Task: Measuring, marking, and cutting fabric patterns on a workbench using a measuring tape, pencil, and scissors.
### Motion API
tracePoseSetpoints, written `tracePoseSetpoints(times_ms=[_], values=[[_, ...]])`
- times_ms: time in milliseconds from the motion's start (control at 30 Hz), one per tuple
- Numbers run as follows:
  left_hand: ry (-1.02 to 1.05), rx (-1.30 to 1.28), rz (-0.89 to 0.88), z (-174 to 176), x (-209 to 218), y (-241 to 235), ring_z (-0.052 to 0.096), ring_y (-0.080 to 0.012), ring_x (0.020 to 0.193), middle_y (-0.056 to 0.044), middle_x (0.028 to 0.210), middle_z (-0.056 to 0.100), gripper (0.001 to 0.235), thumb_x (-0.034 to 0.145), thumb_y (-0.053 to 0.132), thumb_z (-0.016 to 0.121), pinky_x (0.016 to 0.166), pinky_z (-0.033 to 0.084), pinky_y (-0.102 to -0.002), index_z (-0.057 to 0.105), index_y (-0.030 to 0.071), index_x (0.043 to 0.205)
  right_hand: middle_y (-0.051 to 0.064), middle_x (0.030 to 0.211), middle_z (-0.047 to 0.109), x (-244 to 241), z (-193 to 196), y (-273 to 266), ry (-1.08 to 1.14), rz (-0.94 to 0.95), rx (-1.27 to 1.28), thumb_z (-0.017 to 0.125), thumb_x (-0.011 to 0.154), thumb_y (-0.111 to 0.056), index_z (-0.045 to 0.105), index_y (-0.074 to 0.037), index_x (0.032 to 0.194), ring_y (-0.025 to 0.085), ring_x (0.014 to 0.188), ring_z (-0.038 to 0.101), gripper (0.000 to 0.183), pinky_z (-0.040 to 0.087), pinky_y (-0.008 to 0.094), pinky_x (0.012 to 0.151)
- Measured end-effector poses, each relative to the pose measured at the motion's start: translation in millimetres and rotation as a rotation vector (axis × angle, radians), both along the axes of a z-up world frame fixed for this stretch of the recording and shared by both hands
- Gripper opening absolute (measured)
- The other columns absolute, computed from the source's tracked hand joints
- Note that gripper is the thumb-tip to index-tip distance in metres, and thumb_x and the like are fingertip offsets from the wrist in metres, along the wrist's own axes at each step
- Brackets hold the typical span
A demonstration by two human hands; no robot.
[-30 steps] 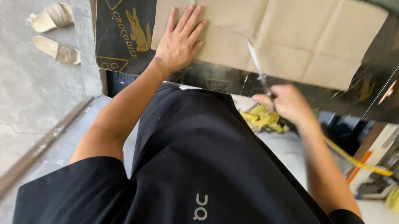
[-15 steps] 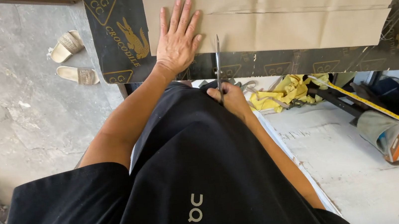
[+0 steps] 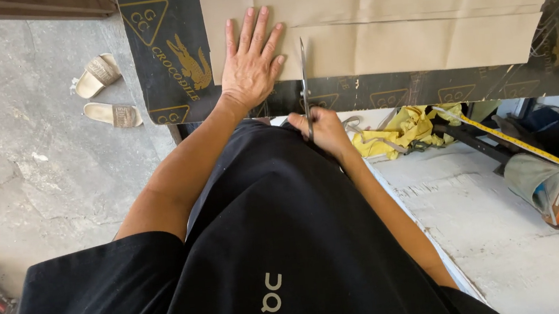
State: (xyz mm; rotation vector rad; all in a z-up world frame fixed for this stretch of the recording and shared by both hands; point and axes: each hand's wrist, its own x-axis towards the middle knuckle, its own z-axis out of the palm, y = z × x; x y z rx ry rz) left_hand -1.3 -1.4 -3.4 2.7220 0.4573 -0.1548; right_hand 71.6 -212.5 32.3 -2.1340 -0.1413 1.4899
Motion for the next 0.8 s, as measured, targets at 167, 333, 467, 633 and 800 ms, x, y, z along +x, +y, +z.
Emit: tracePoseSetpoints(times_ms=[167, 333, 467, 633, 800], values=[[-0.018, 0.004, 0.021, -6, 1, 0, 0.005, -0.0395, 0.156, -0.018, 0.170, 0.009, 0.059, 0.117, 0.041, 0.033, 0.124, 0.003, -0.068, 0.032, 0.010, 0.168, 0.002, 0.051, 0.061, 0, -2, 5, -0.024, -0.080, 0.102, 0.081, 0.086, -0.045, 0.052, -0.014, 0.060, 0.008, 0.049, 0.052, 0.050, 0.045, 0.025, 0.061], [-0.021, 0.010, 0.021, -2, 2, 0, 0.006, -0.0400, 0.157, -0.018, 0.170, 0.010, 0.059, 0.117, 0.041, 0.033, 0.124, 0.004, -0.067, 0.032, 0.010, 0.168, 0.001, 0.054, 0.064, 7, 11, 18, -0.001, -0.026, 0.021, 0.077, 0.085, -0.053, 0.056, -0.014, 0.064, 0.009, 0.053, 0.056, 0.049, 0.045, 0.026, 0.060], [-0.023, -0.001, 0.020, -1, 1, 1, 0.006, -0.0404, 0.156, -0.019, 0.170, 0.010, 0.059, 0.117, 0.040, 0.032, 0.124, 0.003, -0.068, 0.031, 0.010, 0.168, 0.004, 0.058, 0.066, 13, 13, 30, 0.014, -0.033, -0.016, 0.076, 0.082, -0.057, 0.053, -0.014, 0.068, 0.010, 0.053, 0.060, 0.051, 0.047, 0.027, 0.061], [0.008, 0.001, 0.017, -1, 2, 1, 0.004, -0.0400, 0.157, -0.019, 0.170, 0.009, 0.060, 0.116, 0.041, 0.031, 0.124, 0.003, -0.068, 0.030, 0.010, 0.168, 0.003, 0.056, 0.065, 11, 10, 33, -0.003, -0.052, -0.006, 0.077, 0.083, -0.056, 0.053, -0.014, 0.067, 0.010, 0.052, 0.057, 0.050, 0.045, 0.027, 0.060], [0.019, -0.001, 0.011, 2, -2, -2, 0.002, -0.0382, 0.157, -0.017, 0.170, 0.006, 0.061, 0.117, 0.042, 0.028, 0.125, 0.002, -0.067, 0.030, 0.010, 0.169, 0.001, 0.049, 0.060, -3, -4, 21, -0.058, -0.127, 0.050, 0.083, 0.083, -0.046, 0.052, -0.015, 0.057, 0.008, 0.045, 0.052, 0.051, 0.046, 0.024, 0.058]])
